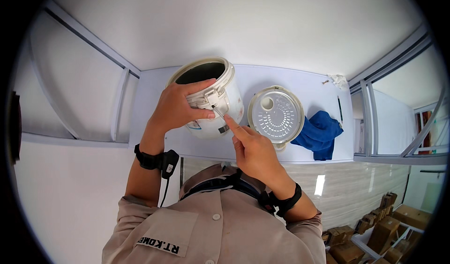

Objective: The person uses a screwdriver to remove screws from the base of a white appliance, then detaches the bottom cover to expose the internal wiring.

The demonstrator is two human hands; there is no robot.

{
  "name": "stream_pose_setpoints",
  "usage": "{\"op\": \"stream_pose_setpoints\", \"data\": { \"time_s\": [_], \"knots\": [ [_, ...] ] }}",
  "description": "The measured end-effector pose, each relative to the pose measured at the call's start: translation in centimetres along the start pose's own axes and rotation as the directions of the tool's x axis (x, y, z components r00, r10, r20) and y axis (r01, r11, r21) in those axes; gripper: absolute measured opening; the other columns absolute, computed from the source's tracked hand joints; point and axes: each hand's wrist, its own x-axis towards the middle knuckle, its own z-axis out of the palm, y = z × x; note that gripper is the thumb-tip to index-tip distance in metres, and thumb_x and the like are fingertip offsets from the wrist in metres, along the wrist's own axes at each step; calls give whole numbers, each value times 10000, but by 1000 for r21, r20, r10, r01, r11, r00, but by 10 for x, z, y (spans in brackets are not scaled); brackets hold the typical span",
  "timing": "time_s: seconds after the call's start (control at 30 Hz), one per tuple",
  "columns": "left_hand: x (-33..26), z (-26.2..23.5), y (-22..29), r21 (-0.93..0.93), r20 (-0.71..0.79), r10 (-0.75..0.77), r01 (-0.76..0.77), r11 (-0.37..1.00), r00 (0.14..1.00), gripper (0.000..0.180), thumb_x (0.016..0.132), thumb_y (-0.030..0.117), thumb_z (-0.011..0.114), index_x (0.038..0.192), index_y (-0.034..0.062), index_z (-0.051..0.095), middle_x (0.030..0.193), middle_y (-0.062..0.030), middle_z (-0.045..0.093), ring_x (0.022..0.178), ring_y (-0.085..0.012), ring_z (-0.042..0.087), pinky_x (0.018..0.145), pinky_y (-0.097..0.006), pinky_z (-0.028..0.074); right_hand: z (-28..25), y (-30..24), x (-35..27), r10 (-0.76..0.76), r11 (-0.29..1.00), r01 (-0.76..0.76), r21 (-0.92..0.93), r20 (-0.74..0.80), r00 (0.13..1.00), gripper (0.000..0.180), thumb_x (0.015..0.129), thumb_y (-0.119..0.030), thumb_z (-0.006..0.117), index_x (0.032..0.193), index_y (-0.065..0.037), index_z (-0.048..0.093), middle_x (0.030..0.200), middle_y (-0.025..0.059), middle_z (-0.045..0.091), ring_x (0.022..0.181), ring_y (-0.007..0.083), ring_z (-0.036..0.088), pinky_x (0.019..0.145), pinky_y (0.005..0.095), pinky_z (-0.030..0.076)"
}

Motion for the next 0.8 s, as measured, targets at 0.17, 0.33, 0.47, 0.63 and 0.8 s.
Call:
{"op": "stream_pose_setpoints", "data": {
  "time_s": [0.17,0.33,0.47,0.63,0.8],
  "knots": [
    [-2,0,3,5,-3,-3,3,1000,1000,807,629,305,984,1391,190,742,1204,-103,805,1097,-295,758,1030,-385,555,-1,1,-1,-13,1000,13,-15,4,1000,743,903,63,636,1596,-186,531,942,135,702,760,355,703,688,445,563],
    [-2,0,8,7,18,-3,3,1000,1000,835,626,280,978,1416,187,722,1186,-117,805,1083,-307,758,1028,-388,553,-3,1,-1,-6,1000,7,-25,6,1000,758,894,76,629,1597,-188,531,929,128,697,762,342,703,694,439,566],
    [-1,-4,10,21,79,27,-28,999,997,878,636,223,951,1469,181,677,1185,-140,799,1073,-325,758,1020,-388,555,-6,4,-2,0,1000,0,5,10,1000,761,892,86,622,1598,-183,530,917,125,690,757,333,698,699,428,565],
    [1,-5,10,4,96,72,-73,997,993,902,653,132,897,1513,174,629,1196,-160,788,1054,-347,755,1006,-388,563,-9,8,-2,-18,1000,18,10,-11,1000,764,887,99,615,1597,-171,530,897,127,681,744,336,689,693,422,559],
    [1,-2,14,4,116,22,-22,1000,993,897,668,98,877,1523,186,620,1197,-158,785,1037,-350,752,992,-390,568,-15,6,-5,-23,999,23,-24,4,1000,781,872,110,612,1594,-176,535,864,120,666,726,330,682,679,425,553]
  ]
}}
